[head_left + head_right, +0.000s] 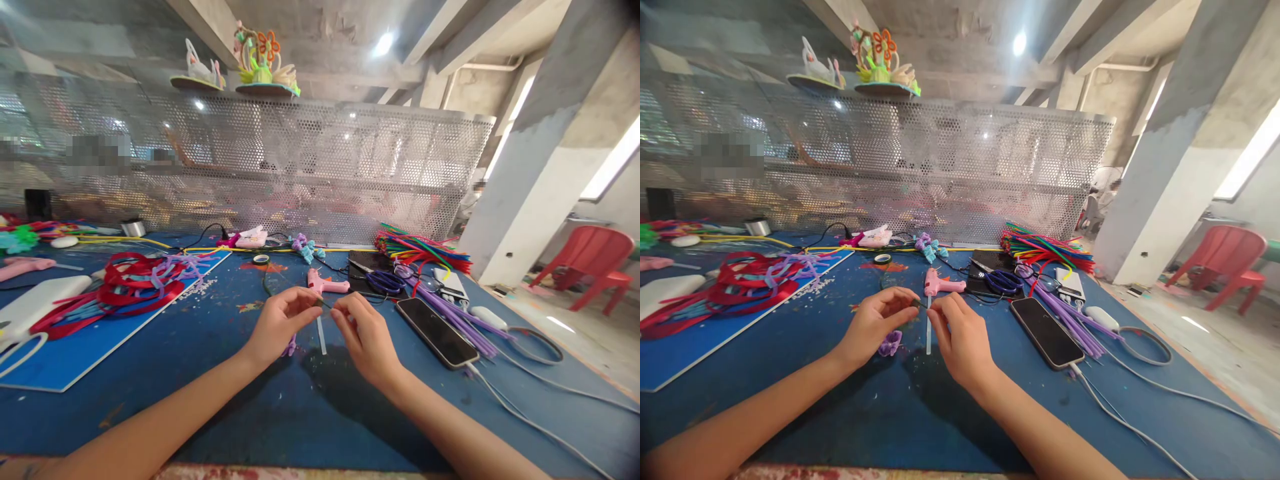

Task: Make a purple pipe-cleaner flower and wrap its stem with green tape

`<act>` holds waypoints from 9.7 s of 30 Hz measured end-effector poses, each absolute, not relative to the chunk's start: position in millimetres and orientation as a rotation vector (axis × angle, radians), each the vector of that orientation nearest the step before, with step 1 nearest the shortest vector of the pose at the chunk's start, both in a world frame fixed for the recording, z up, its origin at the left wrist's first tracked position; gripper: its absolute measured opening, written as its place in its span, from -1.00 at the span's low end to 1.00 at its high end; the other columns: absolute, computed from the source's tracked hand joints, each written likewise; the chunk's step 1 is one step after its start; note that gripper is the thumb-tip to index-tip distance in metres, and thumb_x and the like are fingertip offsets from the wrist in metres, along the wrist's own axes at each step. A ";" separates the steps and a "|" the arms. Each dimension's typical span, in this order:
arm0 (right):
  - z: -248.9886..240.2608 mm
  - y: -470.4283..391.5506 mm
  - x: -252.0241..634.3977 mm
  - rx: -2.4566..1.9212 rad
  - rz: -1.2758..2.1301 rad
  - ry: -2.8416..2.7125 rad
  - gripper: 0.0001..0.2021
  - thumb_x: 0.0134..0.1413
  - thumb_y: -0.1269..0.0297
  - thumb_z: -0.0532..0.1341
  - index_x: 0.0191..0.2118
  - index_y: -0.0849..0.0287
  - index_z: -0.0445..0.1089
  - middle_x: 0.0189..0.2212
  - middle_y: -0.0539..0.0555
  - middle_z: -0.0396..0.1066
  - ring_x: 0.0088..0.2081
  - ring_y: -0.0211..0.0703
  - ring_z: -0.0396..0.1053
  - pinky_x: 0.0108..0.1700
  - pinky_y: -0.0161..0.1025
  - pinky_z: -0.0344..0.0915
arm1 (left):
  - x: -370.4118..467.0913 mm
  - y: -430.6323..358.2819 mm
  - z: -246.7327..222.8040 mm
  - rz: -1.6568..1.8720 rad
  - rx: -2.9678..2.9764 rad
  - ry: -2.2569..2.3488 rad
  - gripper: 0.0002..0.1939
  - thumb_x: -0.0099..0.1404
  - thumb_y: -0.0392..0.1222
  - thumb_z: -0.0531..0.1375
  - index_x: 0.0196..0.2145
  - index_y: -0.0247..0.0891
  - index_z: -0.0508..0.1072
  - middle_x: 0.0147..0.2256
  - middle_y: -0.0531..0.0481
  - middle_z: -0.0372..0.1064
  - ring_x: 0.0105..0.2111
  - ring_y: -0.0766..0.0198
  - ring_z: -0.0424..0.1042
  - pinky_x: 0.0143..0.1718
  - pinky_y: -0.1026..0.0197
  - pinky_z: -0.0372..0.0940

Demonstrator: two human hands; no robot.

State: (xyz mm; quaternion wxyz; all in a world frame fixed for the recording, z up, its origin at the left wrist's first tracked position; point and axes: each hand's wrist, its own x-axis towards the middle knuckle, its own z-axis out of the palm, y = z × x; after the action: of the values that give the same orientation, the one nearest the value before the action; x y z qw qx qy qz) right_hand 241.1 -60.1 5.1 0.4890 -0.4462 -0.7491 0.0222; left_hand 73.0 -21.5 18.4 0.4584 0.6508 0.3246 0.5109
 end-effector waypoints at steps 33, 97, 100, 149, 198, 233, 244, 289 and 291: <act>4.7 -60.4 238.7 -1.067 0.354 -1.729 -0.70 0.26 0.17 0.00 -0.45 0.17 0.28 -0.57 0.01 0.29 -0.49 -0.25 0.26 -0.41 -0.30 0.19 | 72.8 -22.9 15.8 1.272 1.619 0.779 -0.86 0.11 -0.16 0.30 -0.41 -0.28 0.47 -0.54 0.11 0.35 -0.54 0.38 0.32 -0.46 0.34 0.24; 2.0 -57.2 225.0 -0.872 1.349 -1.125 -0.59 -0.03 -0.10 0.22 -0.51 0.20 0.26 -0.70 -0.13 0.16 -0.69 -0.40 0.12 -0.64 -0.40 0.08 | 65.0 -24.5 25.9 1.386 1.943 0.764 -0.90 0.15 -0.16 0.28 -0.43 -0.23 0.52 -0.39 0.00 0.42 -0.38 0.27 0.38 -0.35 0.28 0.27; 1.2 -57.7 224.6 -0.892 1.451 -1.075 -0.56 -0.03 -0.14 0.19 -0.55 0.16 0.17 -0.75 -0.17 0.05 -0.73 -0.42 0.02 -0.70 -0.43 0.00 | 63.4 -22.8 26.9 1.347 2.035 0.768 -0.89 0.17 -0.15 0.26 -0.44 -0.23 0.51 -0.40 -0.01 0.43 -0.35 0.25 0.38 -0.31 0.26 0.26; 5.3 -51.5 241.1 -0.956 1.271 -1.517 -0.68 0.03 0.04 0.21 -0.52 0.17 0.20 -0.68 -0.10 0.16 -0.64 -0.37 0.03 -0.60 -0.39 -0.05 | 50.9 -8.8 25.7 1.191 2.313 0.586 -0.93 0.22 -0.22 0.23 -0.39 -0.24 0.49 -0.42 0.04 0.40 -0.41 0.32 0.36 -0.36 0.30 0.24; -3.9 -53.0 230.2 -1.008 1.107 -1.434 -0.62 0.11 -0.06 0.09 -0.45 0.19 0.26 -0.60 -0.07 0.20 -0.62 -0.35 0.14 -0.57 -0.36 0.12 | 58.1 -11.3 16.9 1.210 2.104 0.768 -0.88 0.16 -0.15 0.26 -0.39 -0.24 0.51 -0.41 0.02 0.44 -0.36 0.26 0.39 -0.29 0.27 0.26; -6.2 -51.8 232.8 -1.095 0.928 -1.526 -0.61 0.16 -0.01 0.04 -0.45 0.21 0.33 -0.62 -0.06 0.20 -0.60 -0.33 0.13 -0.56 -0.36 0.08 | 56.9 -6.9 19.5 1.120 2.138 0.850 -0.84 0.18 -0.10 0.24 -0.39 -0.25 0.49 -0.41 0.02 0.44 -0.36 0.26 0.39 -0.27 0.27 0.26; -5.5 -54.1 234.0 -1.110 0.747 -1.548 -0.76 0.08 0.11 0.18 -0.41 0.18 0.37 -0.52 -0.03 0.31 -0.53 -0.30 0.21 -0.53 -0.37 0.11 | 57.3 -7.9 19.6 1.136 2.159 0.857 -0.84 0.18 -0.10 0.24 -0.43 -0.25 0.50 -0.43 0.03 0.44 -0.38 0.26 0.39 -0.30 0.28 0.25; -5.7 -54.3 230.4 -0.952 1.001 -1.577 -0.73 0.06 0.07 0.21 -0.37 0.22 0.33 -0.54 -0.04 0.25 -0.56 -0.35 0.15 -0.50 -0.37 0.11 | 58.3 -17.1 20.1 1.221 2.081 0.740 -0.86 0.19 -0.24 0.24 -0.52 -0.27 0.47 -0.50 0.07 0.39 -0.45 0.33 0.33 -0.36 0.29 0.22; -8.9 -53.5 234.4 -1.016 0.500 -1.728 -0.82 0.04 0.19 0.26 -0.36 0.20 0.34 -0.49 -0.03 0.30 -0.51 -0.32 0.19 -0.46 -0.36 0.13 | 59.6 -18.0 20.5 1.187 2.075 0.789 -0.84 0.19 -0.23 0.23 -0.54 -0.28 0.45 -0.52 0.07 0.36 -0.47 0.33 0.31 -0.39 0.30 0.20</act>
State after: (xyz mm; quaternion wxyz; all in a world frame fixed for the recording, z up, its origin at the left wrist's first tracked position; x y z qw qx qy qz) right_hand 234.4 -53.5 -8.9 0.5121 -0.4225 -0.7184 0.2078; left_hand 59.6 -18.0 20.5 0.3073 0.7844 0.2982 0.4487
